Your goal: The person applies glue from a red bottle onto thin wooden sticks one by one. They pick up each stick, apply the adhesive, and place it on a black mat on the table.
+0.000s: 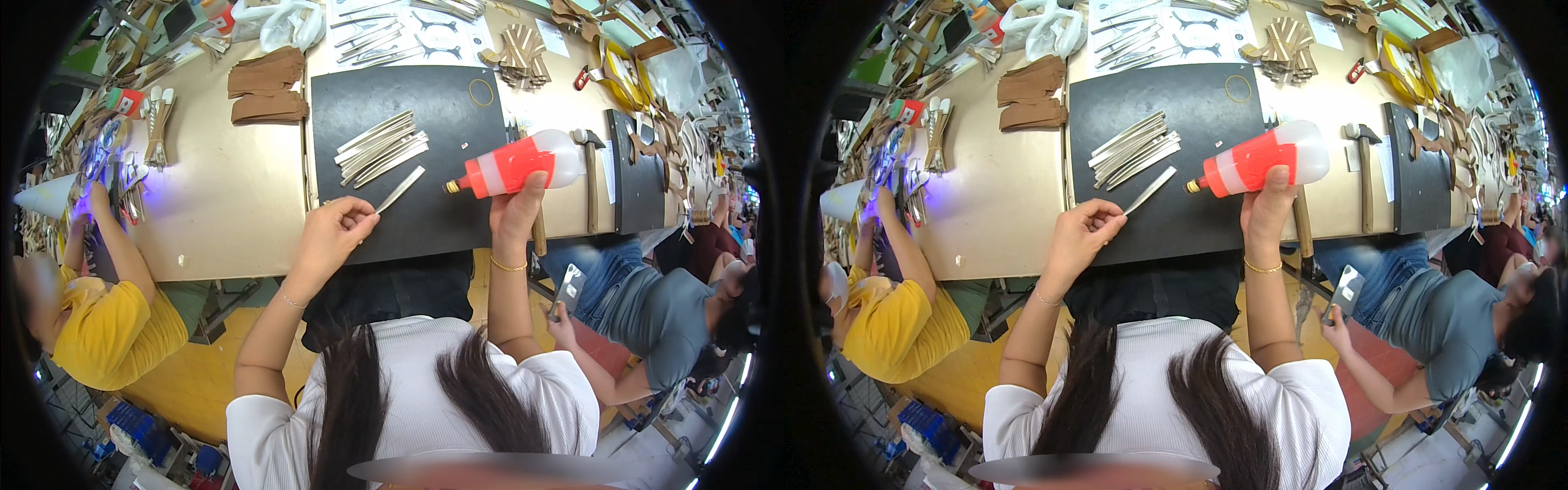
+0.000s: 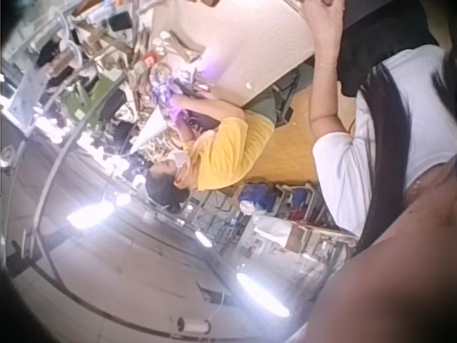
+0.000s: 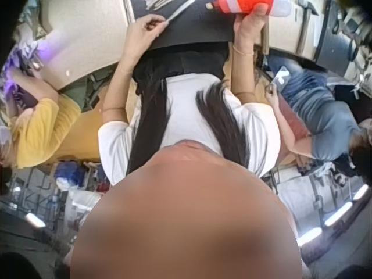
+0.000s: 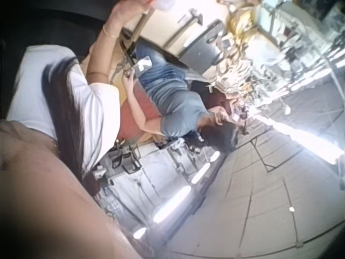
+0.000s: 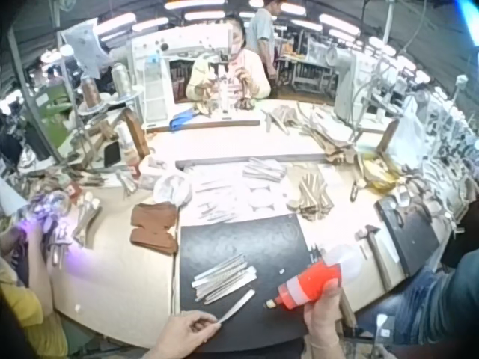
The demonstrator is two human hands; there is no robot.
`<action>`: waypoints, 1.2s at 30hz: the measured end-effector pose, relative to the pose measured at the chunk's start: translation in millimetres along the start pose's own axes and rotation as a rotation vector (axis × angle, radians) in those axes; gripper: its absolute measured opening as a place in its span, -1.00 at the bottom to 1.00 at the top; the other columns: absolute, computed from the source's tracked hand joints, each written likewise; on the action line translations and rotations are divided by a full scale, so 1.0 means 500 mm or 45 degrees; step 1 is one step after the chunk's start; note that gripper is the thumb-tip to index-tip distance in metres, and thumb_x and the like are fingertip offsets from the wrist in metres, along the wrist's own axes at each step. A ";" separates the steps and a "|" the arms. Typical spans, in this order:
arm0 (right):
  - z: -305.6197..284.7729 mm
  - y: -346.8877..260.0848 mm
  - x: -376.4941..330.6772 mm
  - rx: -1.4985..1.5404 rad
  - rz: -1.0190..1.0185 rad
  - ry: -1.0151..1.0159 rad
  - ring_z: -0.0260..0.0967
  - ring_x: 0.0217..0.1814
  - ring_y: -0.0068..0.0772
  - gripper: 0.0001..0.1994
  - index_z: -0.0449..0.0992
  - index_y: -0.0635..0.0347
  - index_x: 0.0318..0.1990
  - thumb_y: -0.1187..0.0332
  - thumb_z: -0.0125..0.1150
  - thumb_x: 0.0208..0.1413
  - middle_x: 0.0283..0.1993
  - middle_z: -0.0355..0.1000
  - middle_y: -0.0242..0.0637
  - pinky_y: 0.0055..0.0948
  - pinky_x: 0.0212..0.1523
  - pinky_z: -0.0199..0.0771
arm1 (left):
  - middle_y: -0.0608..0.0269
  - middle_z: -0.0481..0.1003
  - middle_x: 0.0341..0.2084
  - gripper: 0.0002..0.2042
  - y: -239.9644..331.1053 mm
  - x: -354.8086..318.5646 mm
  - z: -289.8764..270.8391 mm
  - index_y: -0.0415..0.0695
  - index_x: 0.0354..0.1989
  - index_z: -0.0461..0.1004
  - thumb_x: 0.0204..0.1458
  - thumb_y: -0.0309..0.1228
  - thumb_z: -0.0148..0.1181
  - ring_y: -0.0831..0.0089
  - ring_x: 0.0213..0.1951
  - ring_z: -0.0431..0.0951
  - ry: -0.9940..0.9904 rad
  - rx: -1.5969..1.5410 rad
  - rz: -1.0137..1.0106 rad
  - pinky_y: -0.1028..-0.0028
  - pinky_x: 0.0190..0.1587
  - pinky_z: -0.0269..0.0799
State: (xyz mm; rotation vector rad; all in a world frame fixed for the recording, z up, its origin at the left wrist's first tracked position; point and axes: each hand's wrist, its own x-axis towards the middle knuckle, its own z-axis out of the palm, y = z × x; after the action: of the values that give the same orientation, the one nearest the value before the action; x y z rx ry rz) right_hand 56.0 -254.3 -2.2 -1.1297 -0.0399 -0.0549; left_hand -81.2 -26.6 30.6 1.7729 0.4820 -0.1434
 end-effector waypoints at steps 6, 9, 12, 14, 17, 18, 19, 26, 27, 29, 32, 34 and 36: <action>0.009 0.019 -0.010 -0.224 -0.194 -0.128 0.37 -0.05 -0.50 -0.44 0.36 0.28 0.04 0.18 0.46 -0.04 -0.06 0.42 -0.32 -0.46 0.01 0.39 | 0.40 0.49 -0.62 -0.82 -0.027 -0.011 0.013 -0.24 -0.32 0.60 0.01 -0.37 0.34 0.74 -0.64 0.36 0.052 -0.065 -0.160 0.71 -0.62 0.24; 0.025 0.022 -0.006 -0.269 -0.197 -0.156 0.39 -0.09 -0.50 -0.50 0.41 0.29 -0.01 0.22 0.46 -0.04 -0.11 0.45 -0.33 -0.46 0.00 0.40 | 0.41 0.49 -0.63 -0.82 -0.030 -0.015 0.007 -0.24 -0.33 0.61 0.01 -0.36 0.34 0.75 -0.65 0.35 0.075 -0.079 -0.172 0.71 -0.65 0.22; 0.037 0.022 0.009 -0.386 -0.196 -0.204 0.40 -0.11 -0.51 -0.54 0.45 0.29 -0.07 0.26 0.47 -0.05 -0.14 0.47 -0.34 -0.46 -0.03 0.41 | 0.41 0.48 -0.65 -0.82 -0.031 -0.015 0.006 -0.24 -0.33 0.61 0.01 -0.36 0.34 0.75 -0.66 0.34 0.093 -0.088 -0.169 0.71 -0.65 0.22; 0.045 0.024 0.011 -0.339 -0.156 -0.226 0.42 -0.14 -0.51 -0.57 0.47 0.31 -0.11 0.27 0.48 -0.06 -0.18 0.49 -0.34 -0.47 -0.05 0.42 | 0.41 0.47 -0.65 -0.82 -0.033 -0.015 0.007 -0.24 -0.33 0.62 0.01 -0.37 0.34 0.75 -0.66 0.34 0.097 -0.098 -0.170 0.71 -0.65 0.22; 0.052 0.025 0.018 -0.409 -0.166 -0.278 0.43 -0.16 -0.52 -0.61 0.50 0.33 -0.16 0.29 0.49 -0.08 -0.21 0.51 -0.33 -0.47 -0.08 0.43 | 0.41 0.47 -0.65 -0.82 -0.037 -0.016 0.009 -0.24 -0.33 0.61 0.01 -0.37 0.34 0.75 -0.66 0.34 0.098 -0.111 -0.155 0.71 -0.65 0.21; 0.054 0.025 0.020 -0.454 -0.184 -0.295 0.44 -0.16 -0.52 -0.61 0.51 0.34 -0.17 0.29 0.49 -0.08 -0.22 0.52 -0.32 -0.48 -0.08 0.43 | 0.40 0.47 -0.64 -0.83 -0.038 -0.016 0.010 -0.25 -0.34 0.61 0.01 -0.38 0.34 0.75 -0.65 0.34 0.104 -0.113 -0.141 0.71 -0.65 0.21; 0.056 0.026 0.021 -0.458 -0.189 -0.300 0.44 -0.17 -0.52 -0.62 0.52 0.34 -0.18 0.29 0.49 -0.08 -0.23 0.52 -0.32 -0.48 -0.09 0.43 | 0.40 0.47 -0.64 -0.83 -0.039 -0.016 0.010 -0.25 -0.34 0.61 0.01 -0.38 0.34 0.75 -0.65 0.34 0.110 -0.114 -0.127 0.71 -0.65 0.21; 0.063 0.026 0.016 -0.487 -0.161 -0.319 0.46 -0.21 -0.52 -0.62 0.54 0.36 -0.20 0.27 0.50 -0.09 -0.26 0.55 -0.31 -0.50 -0.13 0.45 | 0.37 0.50 -0.59 -0.83 -0.042 -0.017 0.010 -0.27 -0.30 0.59 0.00 -0.42 0.34 0.72 -0.58 0.41 0.129 -0.129 -0.116 0.70 -0.58 0.32; 0.065 0.028 0.013 -0.486 -0.158 -0.321 0.46 -0.21 -0.52 -0.62 0.54 0.36 -0.20 0.26 0.50 -0.09 -0.26 0.55 -0.31 -0.50 -0.14 0.45 | 0.36 0.50 -0.59 -0.83 -0.043 -0.017 0.011 -0.28 -0.29 0.59 0.00 -0.43 0.34 0.71 -0.56 0.43 0.131 -0.130 -0.124 0.69 -0.57 0.35; 0.069 0.030 0.006 -0.446 -0.127 -0.357 0.46 -0.21 -0.53 -0.61 0.55 0.37 -0.21 0.26 0.50 -0.09 -0.26 0.55 -0.31 -0.50 -0.14 0.45 | 0.34 0.51 -0.57 -0.82 -0.045 -0.019 0.014 -0.29 -0.28 0.58 0.00 -0.45 0.34 0.69 -0.53 0.46 0.139 -0.148 -0.118 0.68 -0.53 0.39; 0.074 0.035 -0.003 -0.403 -0.093 -0.390 0.46 -0.21 -0.53 -0.61 0.55 0.38 -0.21 0.25 0.50 -0.09 -0.26 0.55 -0.31 -0.50 -0.15 0.46 | 0.30 0.53 -0.54 -0.81 -0.049 -0.022 0.018 -0.32 -0.26 0.57 -0.01 -0.47 0.34 0.67 -0.50 0.49 0.154 -0.192 -0.102 0.67 -0.48 0.43; 0.077 0.039 -0.009 -0.392 -0.062 -0.409 0.46 -0.22 -0.54 -0.61 0.55 0.38 -0.21 0.25 0.50 -0.09 -0.27 0.55 -0.31 -0.50 -0.16 0.46 | 0.28 0.54 -0.52 -0.80 -0.052 -0.025 0.019 -0.33 -0.25 0.56 -0.01 -0.48 0.34 0.66 -0.49 0.50 0.161 -0.222 -0.106 0.67 -0.45 0.45; 0.079 0.045 -0.015 -0.390 -0.021 -0.430 0.47 -0.23 -0.54 -0.61 0.54 0.39 -0.21 0.26 0.49 -0.08 -0.27 0.55 -0.30 -0.50 -0.17 0.47 | 0.27 0.55 -0.51 -0.80 -0.055 -0.028 0.019 -0.33 -0.24 0.56 -0.01 -0.49 0.33 0.66 -0.48 0.50 0.165 -0.196 -0.096 0.68 -0.42 0.45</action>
State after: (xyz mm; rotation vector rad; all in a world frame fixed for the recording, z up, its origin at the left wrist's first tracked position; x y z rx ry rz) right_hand 49.9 -208.7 -6.2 -1.4353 -0.3514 0.1198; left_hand -103.0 -34.1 8.3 1.6198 0.6371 -0.0431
